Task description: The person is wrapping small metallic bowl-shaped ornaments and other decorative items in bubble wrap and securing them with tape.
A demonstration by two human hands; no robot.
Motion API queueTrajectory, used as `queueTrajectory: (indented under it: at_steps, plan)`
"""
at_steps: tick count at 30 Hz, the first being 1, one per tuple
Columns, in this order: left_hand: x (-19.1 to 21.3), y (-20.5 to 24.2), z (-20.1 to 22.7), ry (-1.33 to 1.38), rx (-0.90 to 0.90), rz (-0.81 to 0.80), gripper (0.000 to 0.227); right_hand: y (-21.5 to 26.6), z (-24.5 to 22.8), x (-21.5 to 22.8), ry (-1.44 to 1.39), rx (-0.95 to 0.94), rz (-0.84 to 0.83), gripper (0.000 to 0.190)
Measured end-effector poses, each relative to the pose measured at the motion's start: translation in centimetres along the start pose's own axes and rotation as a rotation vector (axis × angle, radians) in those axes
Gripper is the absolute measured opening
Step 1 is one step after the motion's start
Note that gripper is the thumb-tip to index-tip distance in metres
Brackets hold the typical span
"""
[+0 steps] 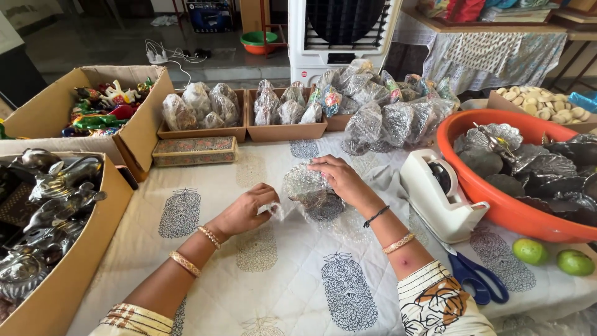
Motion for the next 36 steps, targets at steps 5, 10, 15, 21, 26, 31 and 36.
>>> queueTrajectory:
  at_steps: [5, 10, 15, 21, 26, 31, 36]
  plan:
    - [0.9, -0.5, 2.2, -0.124, 0.009, -0.037, 0.028, 0.1, 0.3, -0.2, -0.01, 0.004, 0.011, 0.051]
    - [1.5, -1.5, 2.5, -0.161, -0.216, 0.198, 0.02, 0.1, 0.3, -0.2, 0.047, 0.05, 0.043, 0.05]
    - [-0.7, -3.6, 0.7, 0.027, -0.059, 0.075, 0.026, 0.0, 0.7, -0.7, 0.046, 0.043, 0.044, 0.052]
    - [-0.1, -8.9, 2.4, 0.021, -0.275, 0.079, 0.021, -0.1, 0.7, -0.7, 0.02, 0.036, 0.031, 0.06]
    - [-1.0, -10.3, 1.7, 0.111, -0.151, 0.076, 0.022, -0.1, 0.4, -0.5, -0.014, 0.021, 0.068, 0.041]
    - [-0.6, -11.1, 3.3, 0.113, -0.106, 0.131, 0.038, 0.1, 0.4, -0.4, 0.005, 0.015, 0.073, 0.026]
    - [-1.2, -10.8, 2.6, -0.089, -0.185, 0.189, 0.026, 0.0, 0.3, -0.3, -0.045, -0.027, 0.078, 0.035]
Point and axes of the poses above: each hand's wrist, its own y-axis away from the middle knuckle, its own x-axis out of the back of the hand, z = x × y, the point moved 1 cm from there along -y, towards the middle knuckle, and after that the axes turned 7 degrees about z, right-handed, at the moved point
